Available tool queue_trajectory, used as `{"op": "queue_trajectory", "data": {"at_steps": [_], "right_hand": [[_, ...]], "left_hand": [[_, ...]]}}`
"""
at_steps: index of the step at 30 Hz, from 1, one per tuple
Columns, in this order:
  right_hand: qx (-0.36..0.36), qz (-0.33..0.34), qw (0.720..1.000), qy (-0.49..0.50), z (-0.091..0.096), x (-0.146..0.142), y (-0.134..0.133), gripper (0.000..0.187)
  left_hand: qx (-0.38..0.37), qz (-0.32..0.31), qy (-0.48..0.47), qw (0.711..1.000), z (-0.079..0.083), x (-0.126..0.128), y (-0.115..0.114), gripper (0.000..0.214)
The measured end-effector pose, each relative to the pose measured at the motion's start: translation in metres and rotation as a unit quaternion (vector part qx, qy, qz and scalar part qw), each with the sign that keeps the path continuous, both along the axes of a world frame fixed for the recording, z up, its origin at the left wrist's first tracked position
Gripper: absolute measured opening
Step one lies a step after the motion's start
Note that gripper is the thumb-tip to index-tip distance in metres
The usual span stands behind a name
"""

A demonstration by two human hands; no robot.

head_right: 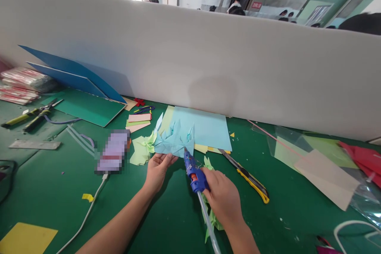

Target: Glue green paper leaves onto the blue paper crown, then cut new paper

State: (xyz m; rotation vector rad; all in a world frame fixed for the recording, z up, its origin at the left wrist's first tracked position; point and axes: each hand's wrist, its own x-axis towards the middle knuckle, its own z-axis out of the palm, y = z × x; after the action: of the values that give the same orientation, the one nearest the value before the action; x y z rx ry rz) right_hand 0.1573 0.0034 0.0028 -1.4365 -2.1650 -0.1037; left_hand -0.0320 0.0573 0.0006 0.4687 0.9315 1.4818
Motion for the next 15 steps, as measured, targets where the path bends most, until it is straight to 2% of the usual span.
{"op": "queue_trajectory", "data": {"at_steps": [2,3,5,7,8,12,15], "right_hand": [[-0.030,0.022,0.999,0.029,0.005,0.006,-0.002,0.028],[-0.053,0.004,0.997,0.060,0.007,0.009,-0.002,0.026],[-0.083,-0.096,0.981,0.150,0.012,0.014,-0.003,0.026],[-0.099,-0.211,0.937,0.258,0.016,0.020,-0.001,0.032],[-0.108,-0.245,0.911,0.314,0.018,0.024,0.000,0.034],[-0.164,-0.259,0.807,0.504,0.018,0.040,0.003,0.045],[-0.164,-0.306,0.757,0.553,0.004,0.053,0.001,0.052]], "left_hand": [[0.005,0.004,-0.006,1.000,0.000,-0.001,0.001,0.038],[0.006,0.005,-0.008,1.000,-0.001,-0.001,0.002,0.038],[0.008,0.008,-0.011,1.000,-0.001,-0.002,0.003,0.039],[0.010,0.008,-0.010,1.000,-0.002,-0.002,0.003,0.040],[0.010,0.008,-0.008,1.000,-0.002,-0.002,0.003,0.040],[0.005,0.004,-0.004,1.000,-0.003,-0.002,0.003,0.038],[0.005,0.001,-0.004,1.000,-0.001,-0.002,0.003,0.043]]}}
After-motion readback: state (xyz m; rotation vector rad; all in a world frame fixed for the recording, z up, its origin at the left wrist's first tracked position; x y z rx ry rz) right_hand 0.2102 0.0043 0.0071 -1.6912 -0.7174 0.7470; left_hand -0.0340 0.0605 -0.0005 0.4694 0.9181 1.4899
